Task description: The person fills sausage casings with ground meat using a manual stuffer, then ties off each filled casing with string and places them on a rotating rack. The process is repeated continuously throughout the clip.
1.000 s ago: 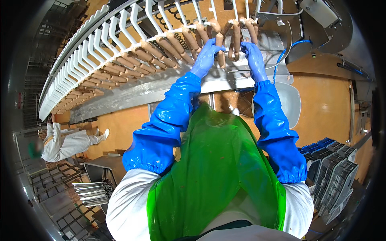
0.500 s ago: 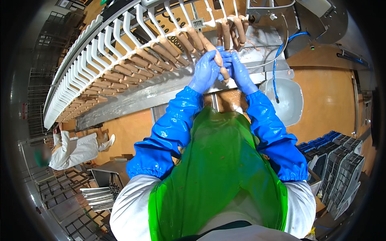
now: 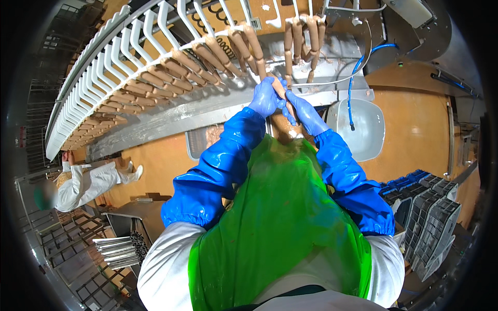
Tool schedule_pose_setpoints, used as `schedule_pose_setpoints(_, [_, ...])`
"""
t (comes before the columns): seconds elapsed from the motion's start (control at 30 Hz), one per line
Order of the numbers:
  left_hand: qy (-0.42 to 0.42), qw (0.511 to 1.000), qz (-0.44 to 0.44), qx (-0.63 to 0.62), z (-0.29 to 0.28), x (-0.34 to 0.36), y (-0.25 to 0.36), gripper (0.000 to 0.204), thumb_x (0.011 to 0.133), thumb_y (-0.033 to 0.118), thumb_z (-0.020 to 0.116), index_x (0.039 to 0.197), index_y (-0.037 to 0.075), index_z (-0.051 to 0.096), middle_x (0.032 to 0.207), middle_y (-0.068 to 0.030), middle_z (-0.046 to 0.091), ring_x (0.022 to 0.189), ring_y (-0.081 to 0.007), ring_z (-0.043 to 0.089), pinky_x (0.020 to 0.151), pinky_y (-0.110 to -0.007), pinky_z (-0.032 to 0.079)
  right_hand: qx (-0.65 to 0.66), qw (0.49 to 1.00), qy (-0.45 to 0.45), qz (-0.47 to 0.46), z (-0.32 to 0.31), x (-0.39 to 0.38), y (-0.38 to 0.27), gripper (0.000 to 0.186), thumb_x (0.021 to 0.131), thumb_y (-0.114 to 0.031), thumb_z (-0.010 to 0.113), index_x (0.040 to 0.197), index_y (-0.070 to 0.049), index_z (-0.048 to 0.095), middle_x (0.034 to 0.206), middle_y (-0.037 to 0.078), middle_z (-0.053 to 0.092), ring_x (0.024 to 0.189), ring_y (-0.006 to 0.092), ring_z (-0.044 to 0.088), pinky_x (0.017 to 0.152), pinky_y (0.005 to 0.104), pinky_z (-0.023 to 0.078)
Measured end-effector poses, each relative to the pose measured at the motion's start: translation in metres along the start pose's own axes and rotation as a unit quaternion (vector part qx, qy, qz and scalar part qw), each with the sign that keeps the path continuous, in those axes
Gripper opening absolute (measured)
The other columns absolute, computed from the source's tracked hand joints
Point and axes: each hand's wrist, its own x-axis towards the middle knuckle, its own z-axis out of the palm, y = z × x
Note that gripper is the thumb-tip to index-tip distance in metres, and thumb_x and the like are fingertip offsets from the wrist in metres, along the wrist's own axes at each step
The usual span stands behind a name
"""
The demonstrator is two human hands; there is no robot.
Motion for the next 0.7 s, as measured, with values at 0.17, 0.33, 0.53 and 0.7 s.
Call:
schedule_pose_setpoints(0.17, [-0.116, 0.964, 0.082, 0.226, -0.025, 0.004, -0.017, 0.024, 0.099, 0.026, 0.05, 0.098, 0.003, 0.054, 0.088, -0.0097, 0.057, 0.074, -0.0207, 0.058, 0.063, -0.032, 0.052, 0.17, 0.985, -0.005, 0.012, 0.004, -0.002, 0.001, 0.042, 0.104, -0.046, 0.044, 0.096, -0.01, 0.062, 0.073, 0.0, 0.059, 0.052, 0.0062, 0.051, 0.042, 0.0204, 0.038])
schedule_pose_setpoints(0.33, [0.004, 0.992, 0.008, 0.128, -0.004, 0.005, -0.021, 0.026, 0.102, 0.027, 0.044, 0.097, 0.003, 0.055, 0.079, -0.007, 0.056, 0.064, -0.0173, 0.057, 0.052, -0.03, 0.046, 0.193, 0.98, 0.034, -0.031, 0.013, 0.017, -0.003, 0.029, 0.102, -0.038, 0.053, 0.098, -0.012, 0.063, 0.075, 0.0, 0.059, 0.056, 0.0059, 0.052, 0.049, 0.0209, 0.041])
schedule_pose_setpoints(0.53, [-0.017, 0.925, 0.176, 0.337, 0.04, -0.002, -0.001, 0.017, 0.098, 0.015, 0.046, 0.094, 0.003, 0.057, 0.073, -0.0065, 0.055, 0.065, -0.0184, 0.058, 0.056, -0.031, 0.046, -0.505, 0.713, 0.259, -0.412, 0.011, 0.026, 0.001, 0.025, 0.084, -0.008, 0.066, 0.109, -0.007, 0.061, 0.092, 0.011, 0.057, 0.077, 0.0344, 0.06, 0.077, 0.0383, 0.051])
schedule_pose_setpoints(0.7, [0.044, 0.963, 0.155, 0.214, 0.087, -0.034, 0.067, 0.016, 0.096, 0.012, 0.043, 0.091, 0.003, 0.056, 0.068, -0.0035, 0.051, 0.062, -0.0207, 0.054, 0.062, -0.034, 0.05, -0.222, 0.898, 0.096, -0.366, 0.009, 0.011, -0.028, 0.031, 0.092, -0.018, 0.066, 0.116, -0.003, 0.054, 0.089, 0.004, 0.057, 0.079, 0.0163, 0.058, 0.076, 0.0292, 0.047])
